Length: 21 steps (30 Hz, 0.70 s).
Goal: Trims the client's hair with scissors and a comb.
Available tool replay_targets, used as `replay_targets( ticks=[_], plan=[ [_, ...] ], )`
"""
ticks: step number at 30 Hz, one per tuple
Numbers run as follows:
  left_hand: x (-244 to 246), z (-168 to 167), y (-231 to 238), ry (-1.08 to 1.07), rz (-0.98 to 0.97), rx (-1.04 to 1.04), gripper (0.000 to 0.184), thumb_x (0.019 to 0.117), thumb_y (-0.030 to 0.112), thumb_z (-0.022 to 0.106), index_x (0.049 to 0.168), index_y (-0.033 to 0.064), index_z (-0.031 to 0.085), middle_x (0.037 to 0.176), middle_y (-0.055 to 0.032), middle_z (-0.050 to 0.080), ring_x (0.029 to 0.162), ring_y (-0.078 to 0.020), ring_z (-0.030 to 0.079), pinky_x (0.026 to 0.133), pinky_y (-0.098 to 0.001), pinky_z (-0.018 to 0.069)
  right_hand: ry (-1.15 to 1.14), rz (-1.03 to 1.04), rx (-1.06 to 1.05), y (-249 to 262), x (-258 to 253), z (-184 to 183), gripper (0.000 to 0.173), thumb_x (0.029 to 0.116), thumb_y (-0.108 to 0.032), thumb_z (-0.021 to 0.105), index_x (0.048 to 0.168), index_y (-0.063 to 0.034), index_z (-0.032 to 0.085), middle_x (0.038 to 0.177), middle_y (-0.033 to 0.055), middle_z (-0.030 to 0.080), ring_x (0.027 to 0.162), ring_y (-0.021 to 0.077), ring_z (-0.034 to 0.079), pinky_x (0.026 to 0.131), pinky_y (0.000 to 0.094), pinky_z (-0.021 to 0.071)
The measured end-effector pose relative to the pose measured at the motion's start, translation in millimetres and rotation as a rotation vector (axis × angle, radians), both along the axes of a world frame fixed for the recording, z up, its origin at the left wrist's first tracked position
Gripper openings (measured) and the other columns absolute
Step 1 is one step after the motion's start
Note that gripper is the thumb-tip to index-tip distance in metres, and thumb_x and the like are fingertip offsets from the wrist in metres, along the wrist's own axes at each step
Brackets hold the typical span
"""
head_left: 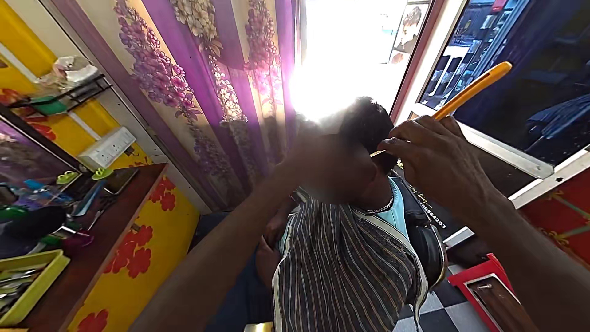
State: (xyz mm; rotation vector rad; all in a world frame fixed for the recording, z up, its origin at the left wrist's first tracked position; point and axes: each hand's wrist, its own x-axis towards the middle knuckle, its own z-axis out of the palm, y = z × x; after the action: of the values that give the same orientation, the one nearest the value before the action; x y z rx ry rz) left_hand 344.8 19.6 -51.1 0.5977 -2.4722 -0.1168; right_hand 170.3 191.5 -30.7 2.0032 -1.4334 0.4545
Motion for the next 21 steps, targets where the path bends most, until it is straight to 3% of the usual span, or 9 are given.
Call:
replay_targets(
  ticks=[7,21],
  plan=[
    [1.7,3.3,-2.1,0.0,0.008,-0.052,0.103,0.0764,0.066,0.074,0.156,0.0097,0.043,0.153,-0.0145,0.051,0.136,-0.0335,0.053,0.107,-0.0626,0.0404,0.072,-0.013,-0.026,-4.8,-1.5,-2.4,0.028,0.093,0.008,0.055,0.107,-0.0064,0.074,0.108,0.0145,0.067,0.103,0.0364,0.062,0.082,0.0535,0.0433],
    [1.4,2.9,-5.0,0.006,0.006,-0.089,0.102,0.0767,0.068,0.072,0.156,0.01,0.043,0.152,-0.013,0.053,0.135,-0.03,0.055,0.108,-0.0595,0.0401,0.068,-0.014,-0.023,-11.5,-7.7,-7.4,0.027,0.0925,0.007,0.055,0.105,-0.0084,0.074,0.104,0.0128,0.067,0.102,0.0345,0.062,0.08,0.0516,0.0428]
  ],
)
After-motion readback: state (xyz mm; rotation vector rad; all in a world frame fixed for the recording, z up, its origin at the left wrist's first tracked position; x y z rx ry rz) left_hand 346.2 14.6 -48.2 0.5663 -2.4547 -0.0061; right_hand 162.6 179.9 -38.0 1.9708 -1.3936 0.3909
